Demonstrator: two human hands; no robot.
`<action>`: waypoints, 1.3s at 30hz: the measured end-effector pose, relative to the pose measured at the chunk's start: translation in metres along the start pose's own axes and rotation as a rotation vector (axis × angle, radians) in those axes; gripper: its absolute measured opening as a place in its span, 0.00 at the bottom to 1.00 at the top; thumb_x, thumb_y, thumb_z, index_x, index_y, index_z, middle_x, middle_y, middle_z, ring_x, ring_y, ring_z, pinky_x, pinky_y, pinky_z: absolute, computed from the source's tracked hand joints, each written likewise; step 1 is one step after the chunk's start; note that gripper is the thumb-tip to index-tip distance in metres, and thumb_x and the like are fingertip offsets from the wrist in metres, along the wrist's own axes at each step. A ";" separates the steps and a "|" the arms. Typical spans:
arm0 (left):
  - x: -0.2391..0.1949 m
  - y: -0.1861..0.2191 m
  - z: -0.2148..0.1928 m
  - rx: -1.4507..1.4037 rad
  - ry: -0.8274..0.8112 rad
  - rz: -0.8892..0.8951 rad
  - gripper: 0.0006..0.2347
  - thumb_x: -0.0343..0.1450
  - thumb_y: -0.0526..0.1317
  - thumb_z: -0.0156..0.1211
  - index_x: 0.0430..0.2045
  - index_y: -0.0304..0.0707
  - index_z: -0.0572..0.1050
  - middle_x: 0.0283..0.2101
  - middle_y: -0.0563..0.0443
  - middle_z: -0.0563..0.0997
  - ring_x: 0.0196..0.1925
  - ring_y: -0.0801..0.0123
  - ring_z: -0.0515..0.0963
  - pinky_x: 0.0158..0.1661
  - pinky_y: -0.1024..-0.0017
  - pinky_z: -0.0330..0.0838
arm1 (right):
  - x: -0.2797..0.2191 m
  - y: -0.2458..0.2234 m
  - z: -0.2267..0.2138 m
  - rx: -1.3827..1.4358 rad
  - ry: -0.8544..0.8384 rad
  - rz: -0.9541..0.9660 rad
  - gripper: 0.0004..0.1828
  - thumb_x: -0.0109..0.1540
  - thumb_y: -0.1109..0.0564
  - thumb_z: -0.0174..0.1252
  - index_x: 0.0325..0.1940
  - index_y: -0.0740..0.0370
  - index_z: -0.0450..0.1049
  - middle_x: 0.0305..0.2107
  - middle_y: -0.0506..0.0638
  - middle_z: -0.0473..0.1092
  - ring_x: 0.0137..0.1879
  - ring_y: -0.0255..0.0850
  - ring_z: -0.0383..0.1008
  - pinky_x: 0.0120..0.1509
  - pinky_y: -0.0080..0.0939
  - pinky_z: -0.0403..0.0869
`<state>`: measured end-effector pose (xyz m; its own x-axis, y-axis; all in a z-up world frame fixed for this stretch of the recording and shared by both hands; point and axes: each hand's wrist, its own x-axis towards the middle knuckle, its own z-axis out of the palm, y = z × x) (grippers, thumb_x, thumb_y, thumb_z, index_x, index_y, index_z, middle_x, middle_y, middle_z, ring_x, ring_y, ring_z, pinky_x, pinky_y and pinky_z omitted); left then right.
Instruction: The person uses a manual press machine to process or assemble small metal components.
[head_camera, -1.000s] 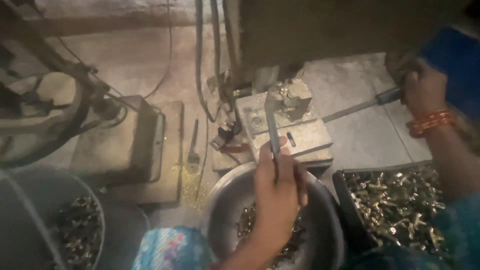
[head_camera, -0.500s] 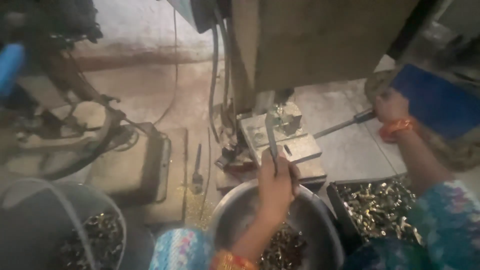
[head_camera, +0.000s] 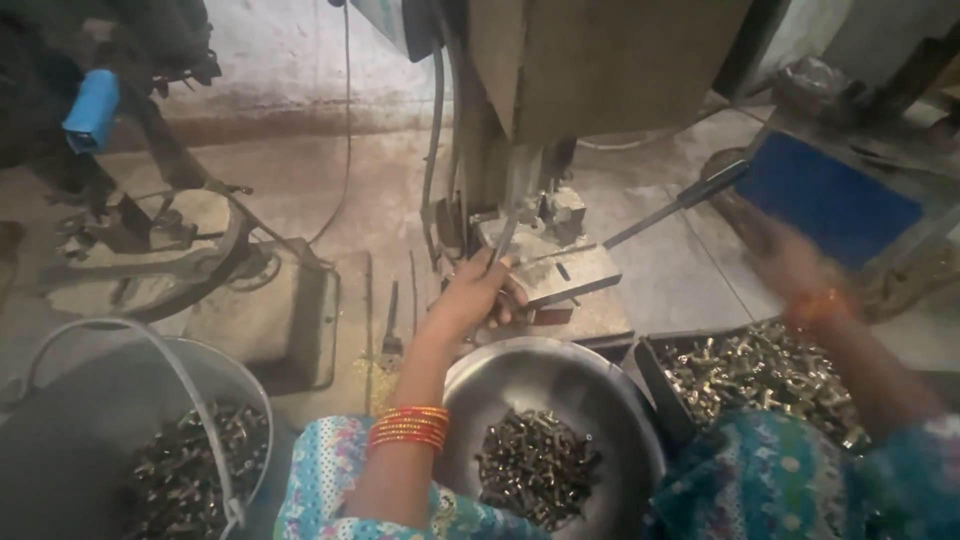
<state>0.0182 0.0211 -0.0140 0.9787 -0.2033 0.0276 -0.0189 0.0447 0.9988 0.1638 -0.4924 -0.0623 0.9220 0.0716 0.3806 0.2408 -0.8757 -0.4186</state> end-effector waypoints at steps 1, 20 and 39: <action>-0.001 0.002 0.001 0.000 -0.004 0.001 0.15 0.78 0.47 0.47 0.49 0.32 0.69 0.28 0.49 0.82 0.18 0.73 0.74 0.18 0.75 0.67 | -0.046 0.054 0.023 -0.002 0.003 0.003 0.32 0.62 0.54 0.63 0.70 0.58 0.68 0.55 0.65 0.74 0.57 0.56 0.76 0.63 0.53 0.73; -0.011 0.017 0.018 0.124 0.114 -0.111 0.13 0.76 0.47 0.49 0.46 0.38 0.70 0.26 0.53 0.80 0.18 0.75 0.73 0.17 0.75 0.67 | -0.192 0.085 0.041 -0.565 -0.205 0.040 0.18 0.49 0.52 0.69 0.43 0.50 0.79 0.42 0.55 0.76 0.53 0.54 0.77 0.57 0.54 0.77; 0.010 -0.032 0.048 0.025 0.201 -0.085 0.08 0.78 0.41 0.45 0.40 0.37 0.69 0.21 0.55 0.75 0.18 0.75 0.73 0.18 0.75 0.68 | -0.183 0.076 -0.001 -0.618 -0.228 0.047 0.11 0.52 0.58 0.64 0.39 0.58 0.78 0.41 0.59 0.77 0.50 0.57 0.78 0.59 0.57 0.75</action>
<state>0.0185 -0.0288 -0.0439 0.9980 -0.0064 -0.0632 0.0633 0.0110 0.9979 0.0127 -0.5720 -0.1629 0.9847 0.0660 0.1611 0.0425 -0.9885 0.1452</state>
